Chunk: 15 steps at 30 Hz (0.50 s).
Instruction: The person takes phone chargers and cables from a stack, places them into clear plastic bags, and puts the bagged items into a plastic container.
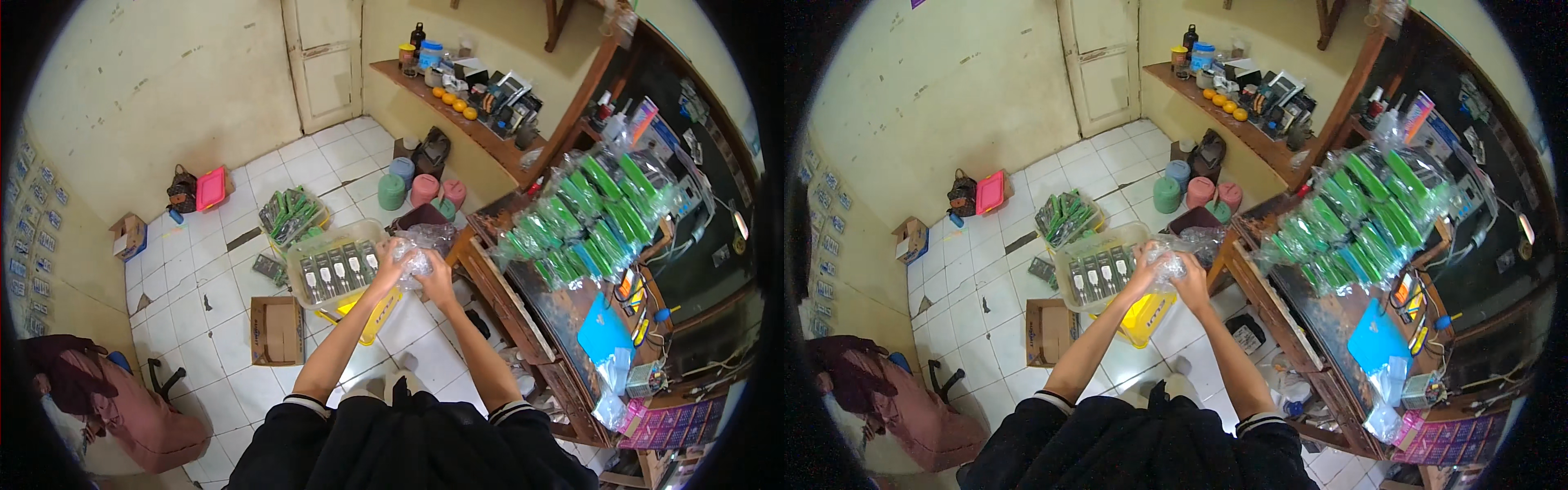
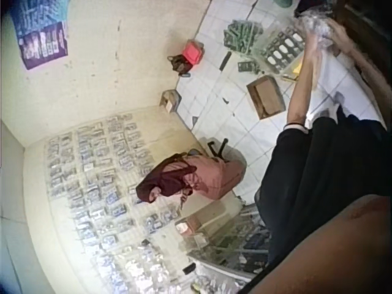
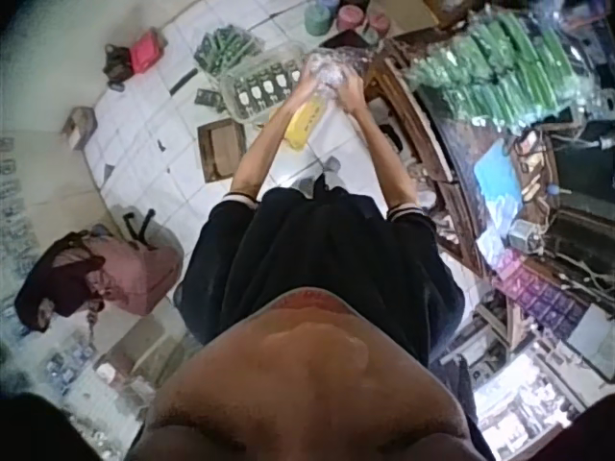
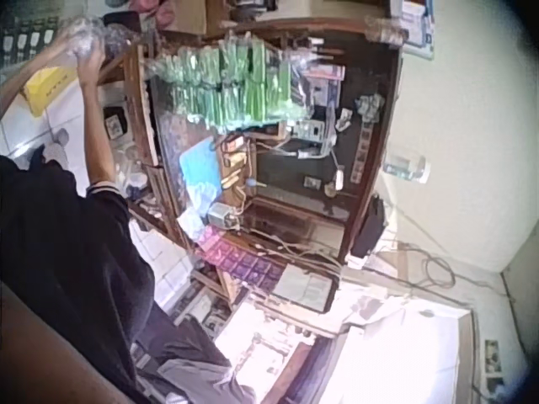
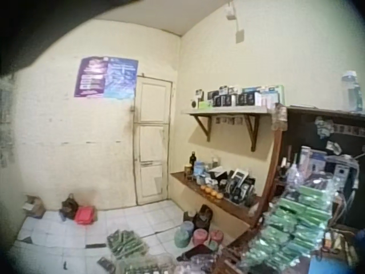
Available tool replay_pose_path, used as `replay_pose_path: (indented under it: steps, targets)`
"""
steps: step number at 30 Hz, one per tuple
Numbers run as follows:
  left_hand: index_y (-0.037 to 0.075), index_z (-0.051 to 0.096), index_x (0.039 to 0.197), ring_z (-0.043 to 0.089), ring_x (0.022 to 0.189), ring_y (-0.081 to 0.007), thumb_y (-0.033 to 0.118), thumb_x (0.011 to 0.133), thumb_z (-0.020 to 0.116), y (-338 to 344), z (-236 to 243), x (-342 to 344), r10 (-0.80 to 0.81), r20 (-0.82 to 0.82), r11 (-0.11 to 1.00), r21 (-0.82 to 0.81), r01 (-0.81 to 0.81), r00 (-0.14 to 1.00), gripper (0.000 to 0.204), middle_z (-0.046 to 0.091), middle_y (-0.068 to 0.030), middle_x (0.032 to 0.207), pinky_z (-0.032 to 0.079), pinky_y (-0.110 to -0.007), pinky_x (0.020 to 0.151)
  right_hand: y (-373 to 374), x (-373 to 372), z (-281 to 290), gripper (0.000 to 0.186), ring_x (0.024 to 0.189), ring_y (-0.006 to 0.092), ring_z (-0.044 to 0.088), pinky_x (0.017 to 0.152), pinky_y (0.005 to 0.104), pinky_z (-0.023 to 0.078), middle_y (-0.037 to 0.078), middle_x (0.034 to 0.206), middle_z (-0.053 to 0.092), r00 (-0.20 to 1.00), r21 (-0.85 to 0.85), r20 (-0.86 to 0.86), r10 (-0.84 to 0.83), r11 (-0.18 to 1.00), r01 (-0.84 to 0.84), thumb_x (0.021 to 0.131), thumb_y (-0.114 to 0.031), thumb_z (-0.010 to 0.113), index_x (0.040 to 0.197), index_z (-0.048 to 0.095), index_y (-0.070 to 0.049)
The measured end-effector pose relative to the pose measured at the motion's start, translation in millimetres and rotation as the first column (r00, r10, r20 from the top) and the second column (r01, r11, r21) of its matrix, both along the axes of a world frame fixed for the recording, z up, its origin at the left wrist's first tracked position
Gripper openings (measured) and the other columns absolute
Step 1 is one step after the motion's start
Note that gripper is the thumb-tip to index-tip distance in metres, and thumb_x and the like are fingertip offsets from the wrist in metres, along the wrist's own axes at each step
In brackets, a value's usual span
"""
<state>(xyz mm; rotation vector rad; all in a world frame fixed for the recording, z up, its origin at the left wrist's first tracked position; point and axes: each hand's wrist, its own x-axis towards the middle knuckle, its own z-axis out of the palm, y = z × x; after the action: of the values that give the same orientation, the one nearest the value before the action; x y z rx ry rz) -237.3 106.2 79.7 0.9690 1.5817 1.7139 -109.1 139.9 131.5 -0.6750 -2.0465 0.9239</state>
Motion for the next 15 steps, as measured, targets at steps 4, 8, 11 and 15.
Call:
replay_pose_path:
  steps: [4, 8, 11, 15]
  targets:
    - [0.008, 0.041, 0.117, 0.034, 0.113, -0.0273, 0.035, 0.076, 0.063, 33.4, 14.6, -25.1, -0.216, -0.177, 0.976, -0.060, 0.209, 0.960, 0.054, 0.034, -0.0160, 0.117, 0.025, -0.037, 0.099, 51.0, -14.7, -25.3, 0.045, 0.091, 0.0365, 0.054, 0.079, 0.0358, 0.043, 0.020, 0.094, 0.056, 0.990, -0.010, 0.042, -0.137, 0.991, 0.137, 0.056, 0.008, 0.064, 0.100, 0.052, 0.001]
    - [0.012, 0.024, 0.129, 0.026, 0.121, -0.0266, 0.037, 0.079, 0.059, 82.3, 15.2, -43.8, -0.186, -0.154, 0.975, 0.093, 0.202, 0.970, 0.066, 0.029, -0.0130, 0.128, 0.020, -0.040, 0.101, 112.1, -36.2, -49.8, 0.040, 0.093, 0.0368, 0.054, 0.080, 0.0369, 0.043, 0.021, 0.097, 0.056, 0.961, -0.088, 0.045, -0.273, 0.957, 0.276, 0.059, 0.008, 0.061, 0.098, 0.053, 0.000]
    - [0.005, 0.032, 0.124, 0.035, 0.111, -0.0273, 0.032, 0.080, 0.058, 116.8, 6.6, -49.2, 0.056, -0.406, 0.998, 0.031, -0.048, 0.912, 0.058, 0.035, -0.0151, 0.118, 0.027, -0.036, 0.097, 155.4, -49.3, -60.8, 0.048, 0.095, 0.0373, 0.053, 0.080, 0.0383, 0.042, 0.020, 0.098, 0.056, 0.933, -0.044, 0.100, -0.345, 0.936, 0.350, 0.062, 0.007, 0.061, 0.106, 0.046, -0.001]
    - [0.011, 0.027, 0.128, 0.030, 0.117, -0.0274, 0.038, 0.082, 0.055, 163.6, -22.1, -58.8, -0.245, -0.197, 0.953, -0.231, 0.198, 0.949, 0.060, 0.032, -0.0123, 0.125, 0.029, -0.038, 0.096, 190.3, -69.6, -76.7, 0.057, 0.097, 0.0390, 0.051, 0.081, 0.0404, 0.040, 0.021, 0.100, 0.050, 0.865, -0.359, 0.052, -0.499, 0.799, 0.482, 0.061, 0.007, 0.063, 0.109, 0.036, -0.005]
